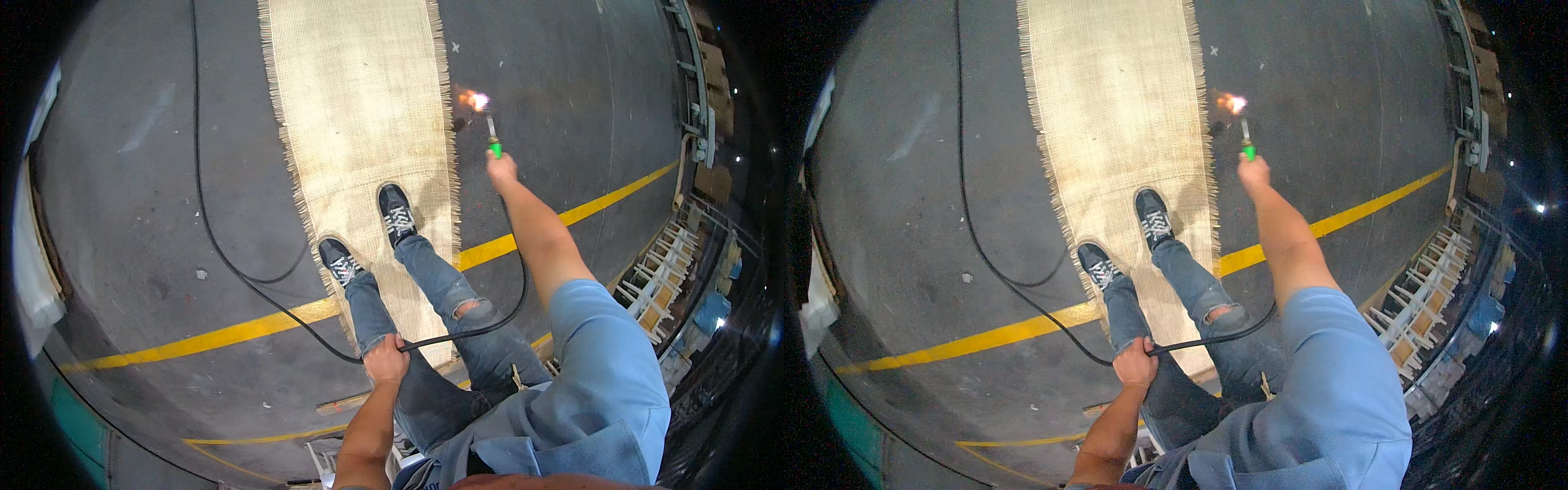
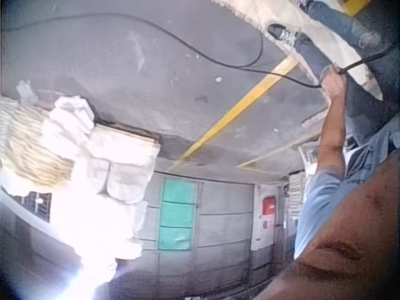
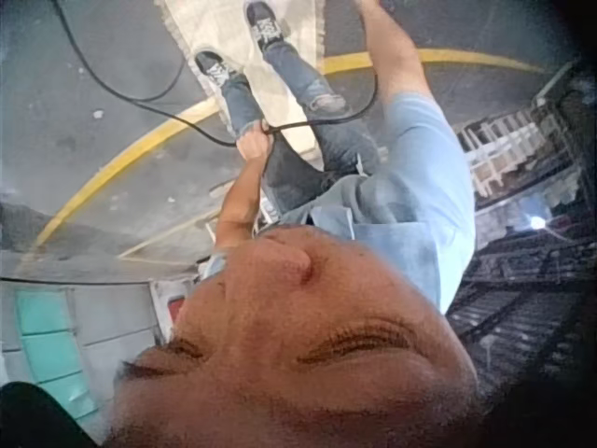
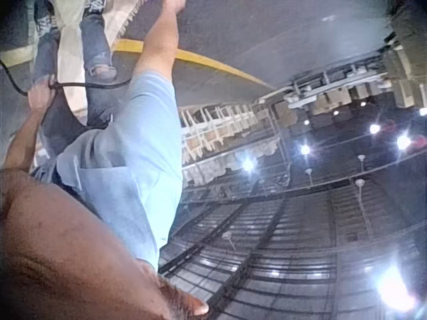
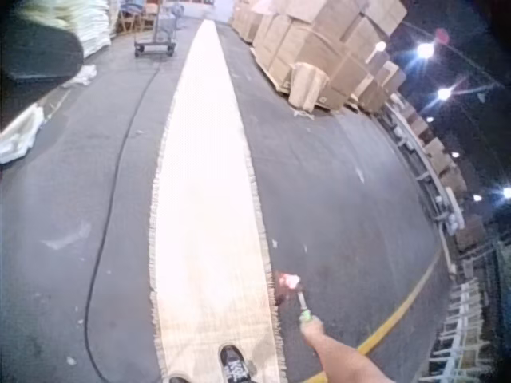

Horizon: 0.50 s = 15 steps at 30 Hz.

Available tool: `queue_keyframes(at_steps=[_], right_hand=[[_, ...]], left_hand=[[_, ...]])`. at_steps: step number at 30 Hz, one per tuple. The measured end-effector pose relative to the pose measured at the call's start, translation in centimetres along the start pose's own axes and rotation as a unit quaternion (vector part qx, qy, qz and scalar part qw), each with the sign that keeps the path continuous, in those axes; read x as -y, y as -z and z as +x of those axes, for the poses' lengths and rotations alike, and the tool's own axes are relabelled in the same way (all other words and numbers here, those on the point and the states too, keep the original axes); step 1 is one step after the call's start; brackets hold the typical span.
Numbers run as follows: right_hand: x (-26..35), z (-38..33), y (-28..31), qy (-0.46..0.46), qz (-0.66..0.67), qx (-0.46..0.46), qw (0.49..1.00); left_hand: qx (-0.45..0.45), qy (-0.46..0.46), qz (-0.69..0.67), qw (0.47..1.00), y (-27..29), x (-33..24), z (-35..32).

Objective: The person uses a handheld blowtorch to apply flame to a woven mat laid on the floor. The person moves the torch back and forth along the mat's surface and edges, then briefly touches the mat with a hand before continuing to apply flame.

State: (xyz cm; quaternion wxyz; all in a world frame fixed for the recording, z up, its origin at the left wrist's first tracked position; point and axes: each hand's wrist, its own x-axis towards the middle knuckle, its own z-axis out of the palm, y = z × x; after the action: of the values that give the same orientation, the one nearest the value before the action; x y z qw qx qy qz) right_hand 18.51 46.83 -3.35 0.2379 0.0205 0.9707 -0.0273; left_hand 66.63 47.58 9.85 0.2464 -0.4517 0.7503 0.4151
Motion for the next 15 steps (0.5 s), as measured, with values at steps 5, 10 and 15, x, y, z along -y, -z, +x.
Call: queue_keyframes(at_steps=[5, 10, 15], right_hand=[[0.7, 0.5, 1.6, -0.016, 0.068, -0.041, 0.997], [4.3, -4.2, -5.8, 0.055, 0.009, 0.068, 0.996], [9.2, -11.4, -12.9, 0.09, 0.068, 0.2, 0.973]], left_hand=[[-0.004, 0.011, 0.016, 1.0, -0.1, -0.2, 0.0], [-0.005, 0.004, 0.023, 1.0, 0.2, 0.3, -0.6], [-0.011, -0.004, 0.003, 1.0, 0.1, -0.4, -0.4]])
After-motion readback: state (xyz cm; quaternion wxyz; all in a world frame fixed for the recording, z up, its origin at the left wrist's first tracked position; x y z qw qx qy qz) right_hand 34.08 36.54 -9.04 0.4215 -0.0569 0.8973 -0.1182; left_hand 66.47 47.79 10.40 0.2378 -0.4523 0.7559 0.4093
